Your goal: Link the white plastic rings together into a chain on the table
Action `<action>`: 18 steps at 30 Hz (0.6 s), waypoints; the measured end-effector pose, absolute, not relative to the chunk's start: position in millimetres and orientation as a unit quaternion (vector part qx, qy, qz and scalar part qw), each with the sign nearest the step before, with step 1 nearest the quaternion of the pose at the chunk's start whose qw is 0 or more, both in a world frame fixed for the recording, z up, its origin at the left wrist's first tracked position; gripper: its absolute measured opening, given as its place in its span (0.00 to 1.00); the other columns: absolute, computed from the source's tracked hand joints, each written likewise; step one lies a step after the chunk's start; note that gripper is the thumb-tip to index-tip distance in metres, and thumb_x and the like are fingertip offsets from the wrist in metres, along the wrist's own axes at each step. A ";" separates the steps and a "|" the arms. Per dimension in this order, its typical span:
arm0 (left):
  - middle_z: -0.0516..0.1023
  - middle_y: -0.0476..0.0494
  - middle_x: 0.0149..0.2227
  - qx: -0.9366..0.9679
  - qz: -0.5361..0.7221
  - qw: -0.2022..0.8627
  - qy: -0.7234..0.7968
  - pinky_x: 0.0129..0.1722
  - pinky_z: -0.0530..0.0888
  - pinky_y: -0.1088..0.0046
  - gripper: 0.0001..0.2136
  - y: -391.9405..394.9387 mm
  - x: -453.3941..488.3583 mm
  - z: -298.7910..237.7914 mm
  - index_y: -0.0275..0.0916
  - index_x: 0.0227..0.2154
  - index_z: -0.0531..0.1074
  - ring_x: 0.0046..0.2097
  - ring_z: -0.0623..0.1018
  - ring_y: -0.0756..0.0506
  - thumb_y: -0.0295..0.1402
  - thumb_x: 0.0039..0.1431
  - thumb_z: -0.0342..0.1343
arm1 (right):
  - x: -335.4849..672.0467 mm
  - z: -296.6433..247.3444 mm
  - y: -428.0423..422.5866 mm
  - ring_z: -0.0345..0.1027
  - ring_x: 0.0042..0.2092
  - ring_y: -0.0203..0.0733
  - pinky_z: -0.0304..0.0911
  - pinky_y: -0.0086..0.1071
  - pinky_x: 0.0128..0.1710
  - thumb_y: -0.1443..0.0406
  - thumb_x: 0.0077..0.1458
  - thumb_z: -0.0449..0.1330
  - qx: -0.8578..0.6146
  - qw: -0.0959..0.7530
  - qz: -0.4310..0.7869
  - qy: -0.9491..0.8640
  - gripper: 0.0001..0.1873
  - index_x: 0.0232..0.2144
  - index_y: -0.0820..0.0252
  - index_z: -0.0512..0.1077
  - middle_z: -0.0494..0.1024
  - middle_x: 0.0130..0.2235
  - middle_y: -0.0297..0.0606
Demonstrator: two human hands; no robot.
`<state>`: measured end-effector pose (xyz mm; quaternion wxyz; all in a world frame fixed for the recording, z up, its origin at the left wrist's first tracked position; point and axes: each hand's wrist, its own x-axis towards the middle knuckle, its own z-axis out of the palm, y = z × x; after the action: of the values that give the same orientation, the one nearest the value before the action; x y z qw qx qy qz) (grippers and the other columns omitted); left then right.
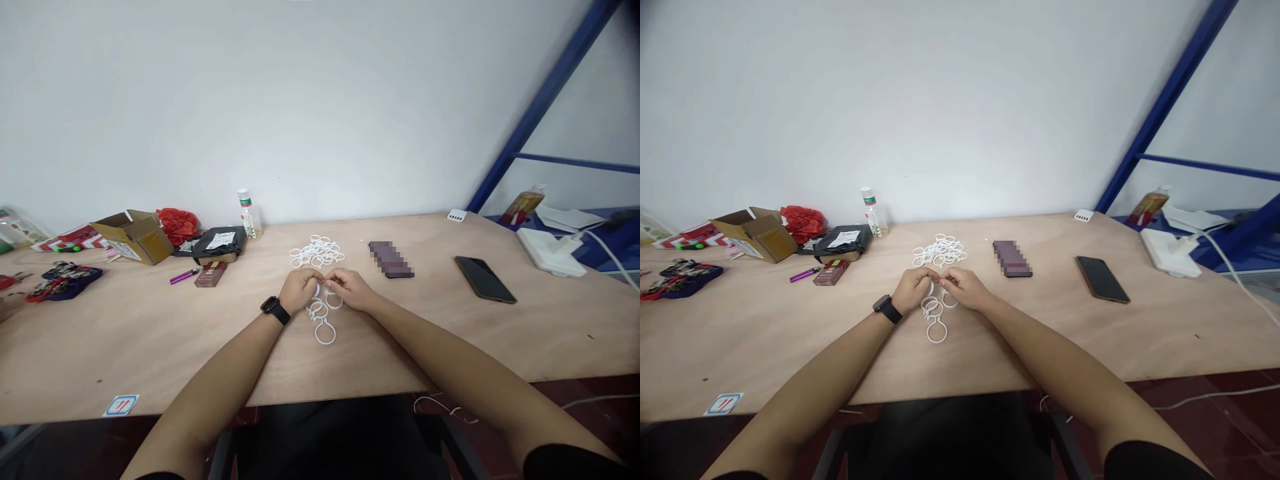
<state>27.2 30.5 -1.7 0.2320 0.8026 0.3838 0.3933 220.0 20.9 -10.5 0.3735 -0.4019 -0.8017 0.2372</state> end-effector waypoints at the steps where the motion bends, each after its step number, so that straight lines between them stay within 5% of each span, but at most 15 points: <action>1: 0.81 0.47 0.32 0.808 0.378 0.241 0.382 0.41 0.73 0.70 0.14 30.1 26.4 -1.7 0.38 0.32 0.77 0.36 0.78 0.47 0.23 0.53 0.45 | 222.2 -11.2 23.8 0.67 0.32 0.37 0.61 0.30 0.33 0.62 0.60 0.55 -0.409 0.387 0.228 -0.794 0.09 0.36 0.59 0.73 0.76 0.33 0.36; 5: 0.80 0.46 0.34 0.863 0.295 0.225 0.343 0.44 0.72 0.69 0.14 27.9 26.3 -1.7 0.38 0.30 0.77 0.37 0.77 0.46 0.24 0.53 0.45 | 232.7 -18.2 42.3 0.69 0.38 0.41 0.64 0.35 0.41 0.64 0.58 0.55 -0.473 0.400 0.161 -0.768 0.13 0.44 0.60 0.72 0.75 0.42 0.42; 8: 0.79 0.43 0.35 0.894 0.269 0.195 0.300 0.47 0.71 0.68 0.11 25.0 29.4 -0.6 0.38 0.28 0.76 0.39 0.76 0.45 0.25 0.54 0.48 | 236.2 -24.1 57.9 0.69 0.45 0.44 0.64 0.37 0.47 0.68 0.57 0.54 -0.528 0.337 0.123 -0.770 0.20 0.53 0.60 0.68 0.70 0.52 0.47; 12: 0.78 0.45 0.31 0.897 0.243 0.183 0.321 0.39 0.71 0.71 0.07 20.3 32.2 2.7 0.38 0.30 0.75 0.35 0.75 0.46 0.33 0.57 0.53 | 229.6 -22.8 72.2 0.68 0.51 0.50 0.62 0.38 0.48 0.67 0.59 0.52 -0.589 0.220 0.069 -0.774 0.27 0.61 0.56 0.60 0.63 0.58 0.48; 18: 0.79 0.48 0.31 0.896 0.213 0.200 0.333 0.32 0.68 0.76 0.10 16.7 31.6 5.8 0.39 0.33 0.76 0.32 0.75 0.50 0.39 0.60 0.54 | 224.2 -17.0 77.0 0.71 0.44 0.48 0.62 0.36 0.42 0.60 0.62 0.50 -0.652 0.148 0.051 -0.742 0.18 0.53 0.54 0.67 0.65 0.53 0.46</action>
<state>31.6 16.7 5.8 0.2002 0.8964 0.3329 0.2135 224.2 77.0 -17.0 0.1478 -0.6517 -0.7422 0.0511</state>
